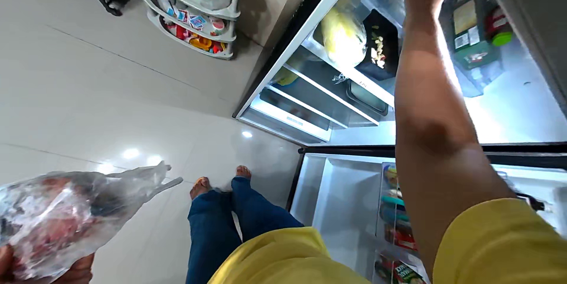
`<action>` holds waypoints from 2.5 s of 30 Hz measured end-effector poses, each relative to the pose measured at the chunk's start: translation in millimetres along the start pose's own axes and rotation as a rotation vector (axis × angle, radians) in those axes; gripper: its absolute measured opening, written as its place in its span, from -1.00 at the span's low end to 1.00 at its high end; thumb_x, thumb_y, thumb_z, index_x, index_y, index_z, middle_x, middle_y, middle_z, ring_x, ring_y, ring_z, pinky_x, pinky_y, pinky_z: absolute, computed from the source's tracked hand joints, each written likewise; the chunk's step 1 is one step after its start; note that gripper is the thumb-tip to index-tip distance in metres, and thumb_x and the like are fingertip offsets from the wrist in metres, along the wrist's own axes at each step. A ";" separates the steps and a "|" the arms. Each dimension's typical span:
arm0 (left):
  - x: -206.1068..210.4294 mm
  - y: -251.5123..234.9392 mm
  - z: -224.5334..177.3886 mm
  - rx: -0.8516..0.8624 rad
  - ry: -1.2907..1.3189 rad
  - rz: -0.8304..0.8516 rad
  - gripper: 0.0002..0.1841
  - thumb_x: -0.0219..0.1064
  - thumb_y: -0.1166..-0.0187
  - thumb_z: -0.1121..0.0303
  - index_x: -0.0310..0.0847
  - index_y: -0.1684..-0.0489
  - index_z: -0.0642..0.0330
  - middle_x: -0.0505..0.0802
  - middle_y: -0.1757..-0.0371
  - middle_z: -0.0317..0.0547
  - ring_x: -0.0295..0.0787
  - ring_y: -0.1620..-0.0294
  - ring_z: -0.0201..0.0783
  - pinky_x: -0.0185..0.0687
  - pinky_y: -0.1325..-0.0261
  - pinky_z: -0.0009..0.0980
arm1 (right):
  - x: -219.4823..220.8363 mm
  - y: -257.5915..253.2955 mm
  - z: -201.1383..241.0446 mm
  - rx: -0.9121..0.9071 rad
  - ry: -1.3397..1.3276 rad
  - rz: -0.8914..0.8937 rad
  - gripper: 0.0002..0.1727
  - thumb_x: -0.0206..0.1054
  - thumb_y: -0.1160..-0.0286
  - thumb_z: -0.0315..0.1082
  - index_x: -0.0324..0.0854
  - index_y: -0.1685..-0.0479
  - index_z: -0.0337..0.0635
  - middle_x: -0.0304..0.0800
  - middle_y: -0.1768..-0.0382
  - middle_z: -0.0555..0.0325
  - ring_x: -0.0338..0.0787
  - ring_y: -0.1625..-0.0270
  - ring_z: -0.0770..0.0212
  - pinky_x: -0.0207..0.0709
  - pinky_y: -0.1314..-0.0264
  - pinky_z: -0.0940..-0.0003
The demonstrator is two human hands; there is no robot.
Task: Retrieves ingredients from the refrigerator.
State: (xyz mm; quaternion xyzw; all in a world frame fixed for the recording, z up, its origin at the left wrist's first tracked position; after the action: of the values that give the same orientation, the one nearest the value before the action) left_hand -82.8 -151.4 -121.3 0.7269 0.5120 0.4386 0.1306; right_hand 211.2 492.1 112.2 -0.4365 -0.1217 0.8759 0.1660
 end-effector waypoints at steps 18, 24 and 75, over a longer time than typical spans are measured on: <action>-4.9 0.3 23.7 0.041 -0.043 0.071 -0.69 -0.16 -0.85 0.41 0.51 -0.09 0.38 0.87 0.02 0.09 0.89 -0.04 -0.09 0.82 -0.22 -0.16 | -49.6 -35.5 -95.4 0.408 -1.215 -0.161 -0.57 -0.16 -0.90 -0.20 0.14 -0.60 -0.17 0.52 -0.27 -0.15 0.69 -0.24 -0.01 0.73 -0.15 0.00; 35.6 16.2 25.6 0.039 -0.017 -0.057 -0.60 -0.41 -0.88 0.33 0.38 -0.14 0.32 0.84 0.05 0.06 0.89 0.02 -0.08 0.84 -0.14 -0.17 | -65.3 -9.2 -69.4 0.262 -0.737 -0.028 -0.55 0.01 -0.82 -0.27 0.26 -0.60 -0.22 0.54 -0.33 -0.04 0.65 -0.29 0.14 0.67 -0.21 0.21; 77.1 49.0 19.4 0.097 -0.266 0.074 -0.59 -0.22 -0.81 0.13 0.64 0.12 -0.12 0.93 0.25 -0.40 0.90 0.21 -0.50 0.88 0.20 -0.45 | -6.2 193.1 -144.9 -0.665 -0.077 -0.005 -0.59 0.39 -0.59 -0.34 0.58 -0.21 -0.55 0.83 0.03 -0.32 0.89 -0.03 -0.11 0.73 -0.15 0.03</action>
State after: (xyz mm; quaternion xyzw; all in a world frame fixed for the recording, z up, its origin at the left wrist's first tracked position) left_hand -30.0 -101.8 -62.4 0.8025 0.4835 0.3177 0.1459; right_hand 295.8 322.8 -37.8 -0.4329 -0.4083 0.8036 0.0119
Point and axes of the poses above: each hand's wrist, its own y-axis away from the middle knuckle, its own x-axis out of the palm, z = x × y, the point moved 2 cm from there along -y, towards the middle knuckle
